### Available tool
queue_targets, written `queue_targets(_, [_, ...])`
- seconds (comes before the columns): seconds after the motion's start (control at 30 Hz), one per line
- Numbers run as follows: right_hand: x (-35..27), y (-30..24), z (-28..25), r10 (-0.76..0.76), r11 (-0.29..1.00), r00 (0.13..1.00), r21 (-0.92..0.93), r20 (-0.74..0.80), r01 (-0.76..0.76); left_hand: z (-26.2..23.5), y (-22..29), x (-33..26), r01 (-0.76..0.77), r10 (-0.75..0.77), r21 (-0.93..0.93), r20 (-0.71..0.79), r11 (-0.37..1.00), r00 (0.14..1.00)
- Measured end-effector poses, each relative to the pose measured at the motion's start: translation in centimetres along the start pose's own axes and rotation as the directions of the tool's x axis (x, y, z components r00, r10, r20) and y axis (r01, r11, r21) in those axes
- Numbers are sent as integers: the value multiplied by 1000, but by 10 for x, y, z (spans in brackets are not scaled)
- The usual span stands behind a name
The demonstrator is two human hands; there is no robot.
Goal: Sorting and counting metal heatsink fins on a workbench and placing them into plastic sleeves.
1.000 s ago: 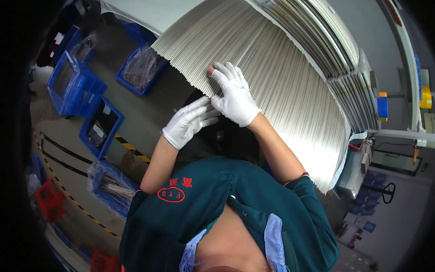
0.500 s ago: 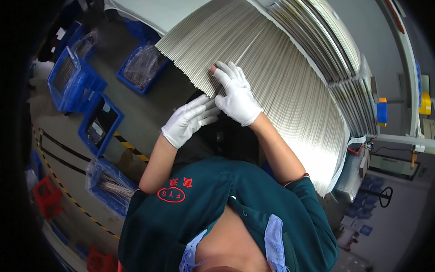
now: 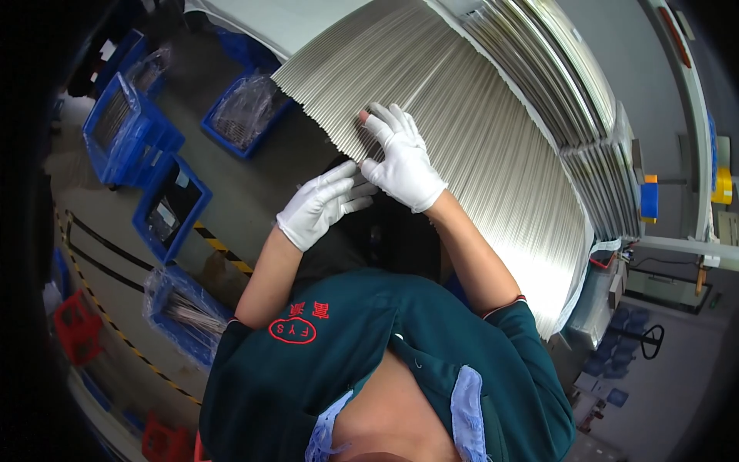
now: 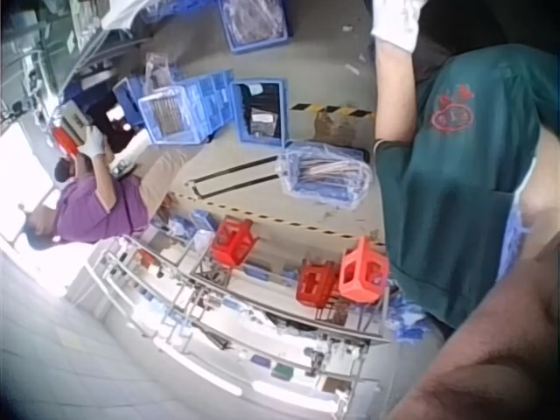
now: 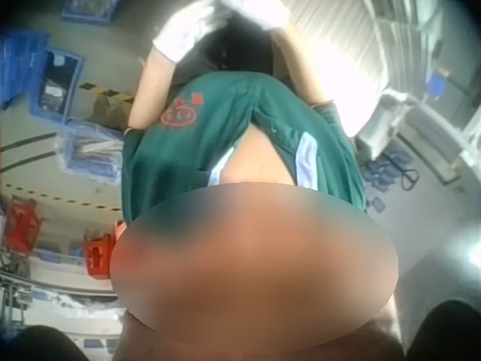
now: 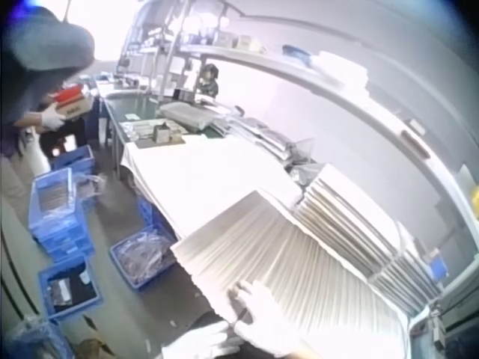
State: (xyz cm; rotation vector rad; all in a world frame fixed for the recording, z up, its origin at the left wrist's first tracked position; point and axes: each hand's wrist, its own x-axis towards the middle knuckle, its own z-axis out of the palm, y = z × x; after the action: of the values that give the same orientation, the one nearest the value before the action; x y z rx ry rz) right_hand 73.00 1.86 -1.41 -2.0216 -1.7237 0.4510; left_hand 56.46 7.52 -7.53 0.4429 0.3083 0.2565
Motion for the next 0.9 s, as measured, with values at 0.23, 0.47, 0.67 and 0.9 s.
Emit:
queue_targets(0.23, [4, -2, 0, -13, 998, 1000, -64, -11, 13, 2, 4, -1, -16, 16, 8, 6, 1000, 1000])
queue_targets(0.47, [8, -5, 3, -6, 999, 1000, -37, -8, 6, -1, 5, -1, -27, 27, -5, -3, 1000, 1000])
queue_targets(0.67, [9, -3, 2, -25, 998, 1000, -52, 14, 25, -3, 5, 0, -30, 30, -6, 9, 1000, 999])
queue_targets(0.9, [15, -8, 5, -22, 998, 1000, -56, -6, 22, -4, 4, 2, -59, 60, 14, -23, 998, 998])
